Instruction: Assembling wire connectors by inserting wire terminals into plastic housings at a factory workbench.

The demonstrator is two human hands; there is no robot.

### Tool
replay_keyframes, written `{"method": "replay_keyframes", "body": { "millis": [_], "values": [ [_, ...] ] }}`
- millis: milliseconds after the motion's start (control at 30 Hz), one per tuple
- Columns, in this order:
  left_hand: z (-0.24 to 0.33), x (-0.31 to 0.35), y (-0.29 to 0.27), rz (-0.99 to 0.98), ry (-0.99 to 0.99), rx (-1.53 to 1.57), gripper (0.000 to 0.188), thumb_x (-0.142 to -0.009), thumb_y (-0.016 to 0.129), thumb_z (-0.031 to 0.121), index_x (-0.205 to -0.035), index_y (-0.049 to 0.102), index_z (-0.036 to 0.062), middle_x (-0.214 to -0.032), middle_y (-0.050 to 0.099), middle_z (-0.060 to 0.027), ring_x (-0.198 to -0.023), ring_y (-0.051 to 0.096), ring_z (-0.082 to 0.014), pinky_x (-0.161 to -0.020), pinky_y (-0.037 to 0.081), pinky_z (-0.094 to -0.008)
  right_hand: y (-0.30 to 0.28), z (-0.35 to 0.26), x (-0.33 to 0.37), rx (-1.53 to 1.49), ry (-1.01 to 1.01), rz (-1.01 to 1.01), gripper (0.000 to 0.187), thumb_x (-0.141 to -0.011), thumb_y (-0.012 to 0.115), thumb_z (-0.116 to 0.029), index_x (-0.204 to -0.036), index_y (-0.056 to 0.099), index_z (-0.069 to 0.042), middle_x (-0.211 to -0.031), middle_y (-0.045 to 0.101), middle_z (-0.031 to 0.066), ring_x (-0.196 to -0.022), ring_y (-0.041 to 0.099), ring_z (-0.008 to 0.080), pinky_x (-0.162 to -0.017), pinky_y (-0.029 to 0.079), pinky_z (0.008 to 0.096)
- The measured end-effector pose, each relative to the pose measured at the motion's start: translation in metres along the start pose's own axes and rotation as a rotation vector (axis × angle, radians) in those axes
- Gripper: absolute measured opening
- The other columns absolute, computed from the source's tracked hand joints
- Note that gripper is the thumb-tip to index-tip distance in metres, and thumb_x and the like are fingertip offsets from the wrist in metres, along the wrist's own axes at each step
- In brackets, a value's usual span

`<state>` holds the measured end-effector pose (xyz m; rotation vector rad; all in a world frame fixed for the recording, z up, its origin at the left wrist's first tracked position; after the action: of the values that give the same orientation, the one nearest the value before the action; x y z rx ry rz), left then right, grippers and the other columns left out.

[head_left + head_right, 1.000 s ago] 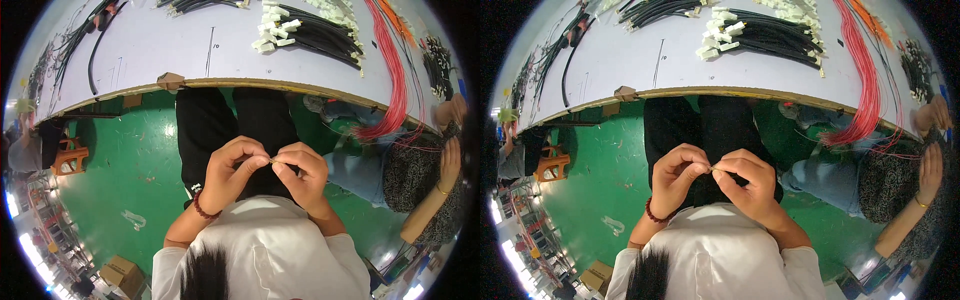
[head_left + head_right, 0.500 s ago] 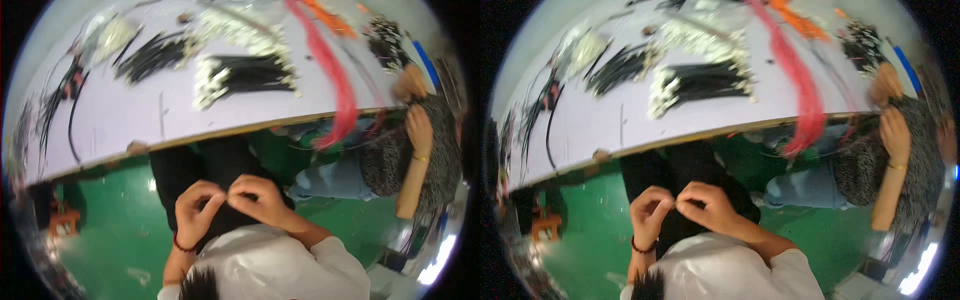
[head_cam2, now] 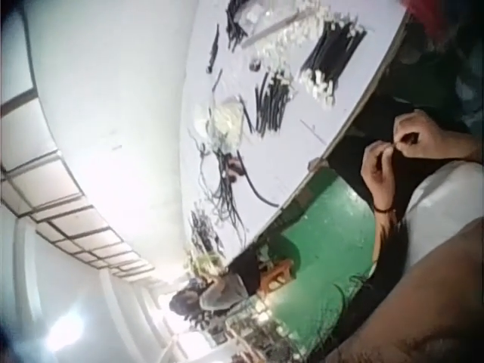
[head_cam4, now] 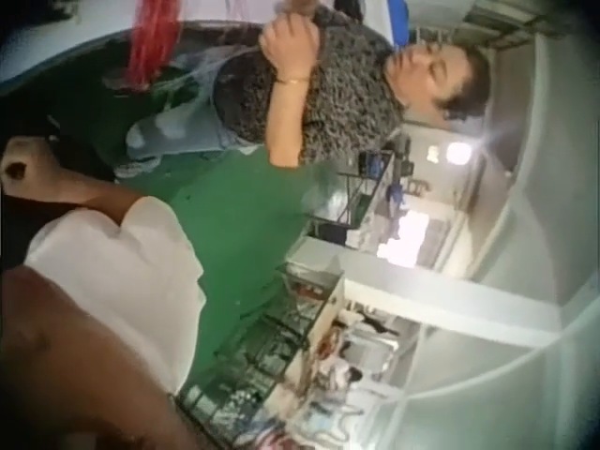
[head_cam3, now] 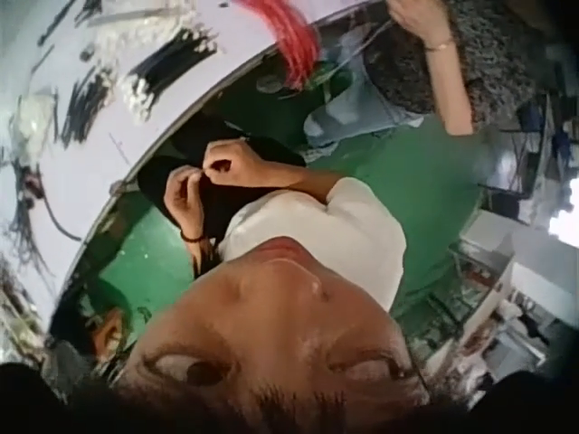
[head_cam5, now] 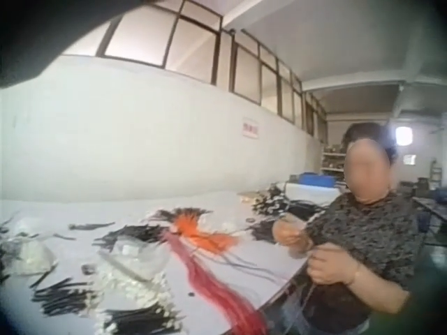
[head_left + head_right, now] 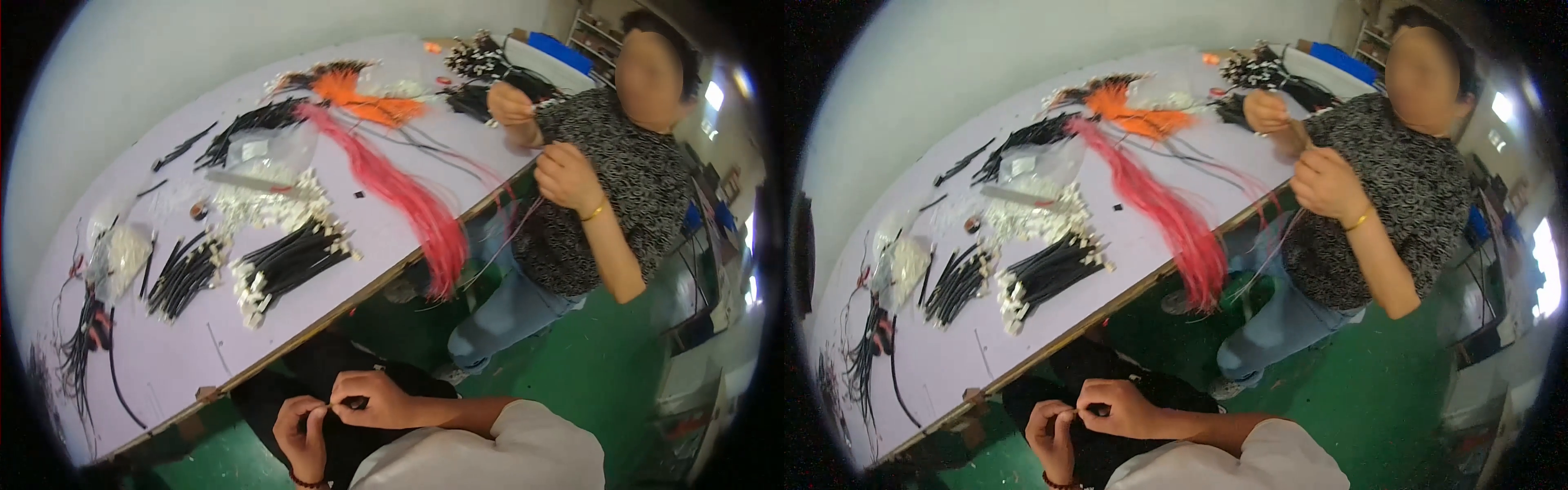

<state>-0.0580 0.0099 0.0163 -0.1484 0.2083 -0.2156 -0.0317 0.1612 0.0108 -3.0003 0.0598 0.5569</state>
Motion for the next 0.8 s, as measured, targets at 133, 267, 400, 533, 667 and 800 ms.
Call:
{"method": "replay_keyframes", "body": {
  "millis": [133,267,400,533,667,800],
  "values": [
    [0.007,-0.001,-0.001,-0.146,0.019,0.042,0.004,-0.089,0.057,-0.002,-0.090,0.060,-0.0007,-0.087,0.058,-0.0050,-0.071,0.053,-0.0096,-0.064,0.044,-0.0217,0.000,-0.001,0.002,0.046,-0.047,-0.009,0.010,-0.076,0.065,0.003,-0.083,0.059,-0.001,-0.078,0.057,0.0068,-0.064,0.055,0.0135,-0.055,0.043,0.0259],
    [0.007,0.002,0.004,-0.123,0.038,0.129,0.005,-0.090,0.058,0.004,-0.086,0.059,0.0003,-0.084,0.054,-0.0028,-0.065,0.045,-0.0072,-0.058,0.037,-0.0198,-0.003,-0.006,0.004,-0.038,0.029,-0.092,0.008,-0.079,0.064,0.000,-0.086,0.060,-0.001,-0.083,0.058,0.0060,-0.066,0.056,0.0133,-0.056,0.044,0.0252],
    [0.008,0.009,0.004,-0.030,0.016,0.245,0.010,-0.091,0.060,0.010,-0.084,0.058,0.0019,-0.084,0.054,-0.0015,-0.064,0.042,-0.0065,-0.058,0.034,-0.0200,-0.002,-0.014,0.001,-0.174,0.062,-0.055,0.006,-0.079,0.064,-0.004,-0.081,0.059,-0.002,-0.076,0.054,0.0039,-0.063,0.052,0.0120,-0.054,0.041,0.0260],
    [0.008,0.012,0.007,0.002,0.042,0.252,0.011,-0.090,0.060,0.010,-0.083,0.058,0.0022,-0.084,0.054,-0.0014,-0.065,0.041,-0.0062,-0.059,0.034,-0.0203,-0.003,-0.017,0.003,-0.099,0.052,-0.050,0.006,-0.079,0.063,-0.004,-0.081,0.058,-0.002,-0.076,0.054,0.0043,-0.063,0.053,0.0132,-0.054,0.042,0.0267],
    [0.009,0.012,0.008,-0.027,0.003,0.292,0.011,-0.090,0.061,0.009,-0.082,0.058,0.0023,-0.083,0.054,-0.0011,-0.065,0.042,-0.0064,-0.059,0.034,-0.0203,-0.003,-0.023,0.003,-0.056,-0.006,-0.046,0.008,-0.079,0.063,-0.004,-0.081,0.056,-0.002,-0.076,0.053,0.0050,-0.062,0.052,0.0151,-0.053,0.042,0.0276],
    [0.004,0.007,0.005,-0.131,-0.134,0.358,0.008,-0.089,0.060,0.007,-0.083,0.059,0.0023,-0.083,0.056,-0.0012,-0.065,0.043,-0.0064,-0.058,0.034,-0.0203,-0.004,-0.024,0.003,-0.034,-0.058,-0.040,0.009,-0.080,0.063,-0.004,-0.082,0.054,-0.002,-0.077,0.053,0.0053,-0.061,0.052,0.0156,-0.052,0.041,0.0277]
  ]
}}
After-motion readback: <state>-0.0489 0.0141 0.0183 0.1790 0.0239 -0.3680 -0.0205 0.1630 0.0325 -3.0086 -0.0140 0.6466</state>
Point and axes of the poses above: each hand's wrist, its own x-axis away from the middle knuckle, its own y-axis out of the palm, z = x × y, the point moved 4 cm from there along -x, towards the middle knuckle
